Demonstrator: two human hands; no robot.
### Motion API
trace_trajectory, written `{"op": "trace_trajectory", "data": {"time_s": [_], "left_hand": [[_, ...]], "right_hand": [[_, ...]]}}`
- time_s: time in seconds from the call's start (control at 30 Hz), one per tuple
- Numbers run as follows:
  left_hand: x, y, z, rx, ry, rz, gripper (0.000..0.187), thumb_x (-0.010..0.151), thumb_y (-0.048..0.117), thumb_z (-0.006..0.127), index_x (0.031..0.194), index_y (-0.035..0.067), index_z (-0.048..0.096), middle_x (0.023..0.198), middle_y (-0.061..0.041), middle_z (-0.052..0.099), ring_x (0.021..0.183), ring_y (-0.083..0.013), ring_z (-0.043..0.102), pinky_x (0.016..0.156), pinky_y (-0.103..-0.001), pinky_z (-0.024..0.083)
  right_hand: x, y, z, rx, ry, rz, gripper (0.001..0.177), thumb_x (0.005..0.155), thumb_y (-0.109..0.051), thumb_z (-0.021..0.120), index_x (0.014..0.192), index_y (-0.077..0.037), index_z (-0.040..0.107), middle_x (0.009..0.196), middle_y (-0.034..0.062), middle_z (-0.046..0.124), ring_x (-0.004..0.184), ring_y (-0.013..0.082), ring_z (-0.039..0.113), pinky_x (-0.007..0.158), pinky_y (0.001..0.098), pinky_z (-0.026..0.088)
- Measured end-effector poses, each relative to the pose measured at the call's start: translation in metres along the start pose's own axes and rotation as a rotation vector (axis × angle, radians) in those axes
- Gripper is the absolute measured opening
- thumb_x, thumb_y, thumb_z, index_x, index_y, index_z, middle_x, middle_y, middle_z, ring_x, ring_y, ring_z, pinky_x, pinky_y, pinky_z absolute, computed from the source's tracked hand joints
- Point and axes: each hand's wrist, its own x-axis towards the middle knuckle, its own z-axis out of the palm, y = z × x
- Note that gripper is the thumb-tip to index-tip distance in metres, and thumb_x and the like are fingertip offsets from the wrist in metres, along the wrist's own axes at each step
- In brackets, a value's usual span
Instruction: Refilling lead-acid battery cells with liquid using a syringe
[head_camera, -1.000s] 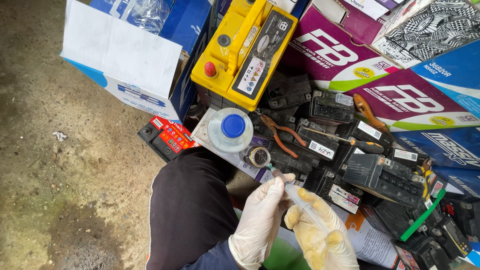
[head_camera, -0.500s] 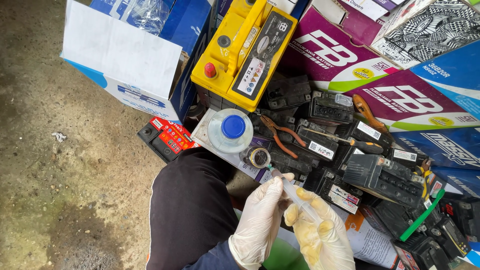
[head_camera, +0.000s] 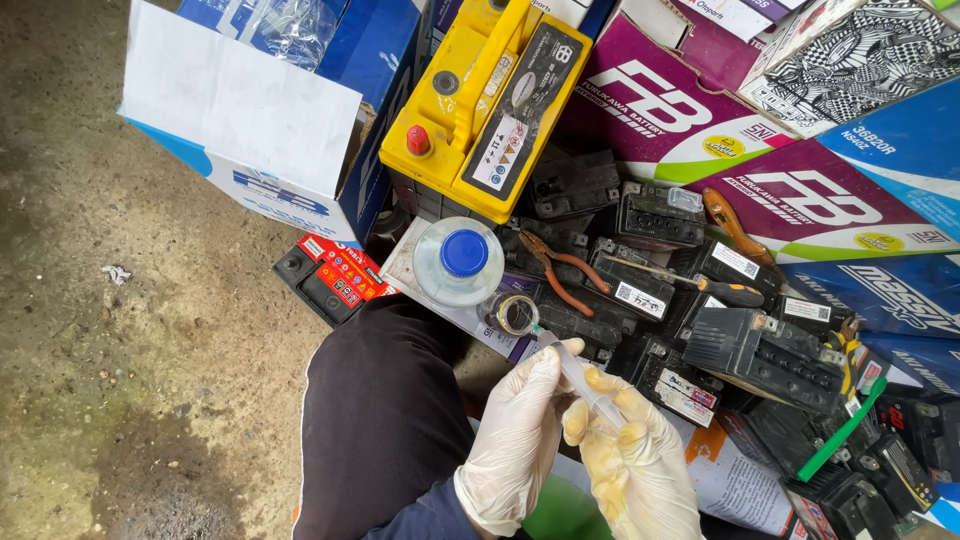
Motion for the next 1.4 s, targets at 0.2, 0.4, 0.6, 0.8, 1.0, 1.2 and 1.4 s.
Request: {"op": "trace_trajectory", "data": {"time_s": [0.2, 0.4, 0.6, 0.8, 1.0, 1.2, 1.4], "left_hand": [[0.002, -0.002, -0.002, 0.007, 0.048, -0.001, 0.040, 0.099, 0.025, 0.062, 0.122, -0.006, 0.073, 0.087, -0.015, 0.073, 0.064, -0.0162, 0.059, 0.052, -0.027, 0.043], [0.002, -0.002, 0.000, -0.057, 0.035, 0.010, 0.039, 0.097, 0.022, 0.065, 0.120, -0.008, 0.073, 0.084, -0.011, 0.069, 0.080, -0.0203, 0.067, 0.082, -0.032, 0.055], [0.001, 0.000, -0.001, -0.030, 0.017, -0.003, 0.039, 0.099, 0.022, 0.062, 0.123, -0.007, 0.070, 0.093, -0.016, 0.075, 0.081, -0.0195, 0.069, 0.080, -0.029, 0.054], [-0.002, 0.003, 0.004, -0.030, 0.036, 0.000, 0.041, 0.098, 0.020, 0.062, 0.125, -0.010, 0.069, 0.094, -0.017, 0.075, 0.084, -0.0195, 0.070, 0.084, -0.028, 0.055], [-0.012, 0.003, 0.011, 0.074, -0.020, 0.015, 0.038, 0.098, 0.024, 0.063, 0.120, -0.005, 0.073, 0.084, -0.010, 0.067, 0.075, -0.0146, 0.059, 0.075, -0.027, 0.049], [-0.016, -0.022, 0.009, 0.027, -0.068, -0.024, 0.027, 0.097, 0.020, 0.067, 0.111, -0.004, 0.072, 0.082, -0.010, 0.069, 0.076, -0.0176, 0.065, 0.078, -0.030, 0.052], [-0.034, -0.041, 0.031, 0.190, -0.299, -0.095, 0.028, 0.100, 0.029, 0.064, 0.103, 0.001, 0.065, 0.083, -0.005, 0.062, 0.074, -0.0105, 0.055, 0.074, -0.025, 0.048]], "right_hand": [[0.003, 0.006, 0.009, -0.087, -0.060, -0.285, 0.068, 0.077, -0.040, 0.082, 0.125, 0.005, 0.067, 0.138, 0.0231, 0.063, 0.083, 0.0251, 0.062, 0.070, 0.0172, 0.048], [0.004, 0.003, 0.007, -0.071, -0.013, -0.263, 0.063, 0.080, -0.035, 0.080, 0.124, 0.007, 0.067, 0.100, 0.0279, 0.067, 0.083, 0.0308, 0.064, 0.081, 0.0306, 0.052], [0.008, 0.007, 0.020, -0.068, -0.037, -0.338, 0.041, 0.091, -0.029, 0.071, 0.113, 0.005, 0.068, 0.124, 0.0279, 0.068, 0.076, 0.0245, 0.057, 0.080, 0.0375, 0.050], [0.013, 0.011, 0.017, 0.021, 0.063, -0.334, 0.027, 0.096, -0.018, 0.068, 0.112, 0.002, 0.072, 0.113, 0.0208, 0.072, 0.076, 0.0261, 0.065, 0.076, 0.0322, 0.056], [-0.004, -0.003, 0.018, -0.228, -0.205, -0.456, 0.033, 0.094, -0.030, 0.073, 0.118, -0.006, 0.074, 0.106, 0.0269, 0.074, 0.072, 0.0218, 0.066, 0.077, 0.0355, 0.054], [-0.025, -0.031, -0.017, -0.736, -0.085, -0.395, 0.077, 0.069, 0.010, 0.083, 0.142, -0.004, 0.062, 0.091, 0.0138, 0.083, 0.084, 0.0170, 0.077, 0.087, 0.0332, 0.062], [-0.050, -0.084, -0.030, -1.134, -0.194, -1.014, 0.024, 0.087, -0.019, 0.074, 0.109, -0.009, 0.074, 0.091, 0.0095, 0.075, 0.077, 0.0167, 0.073, 0.068, 0.0256, 0.061]]}}
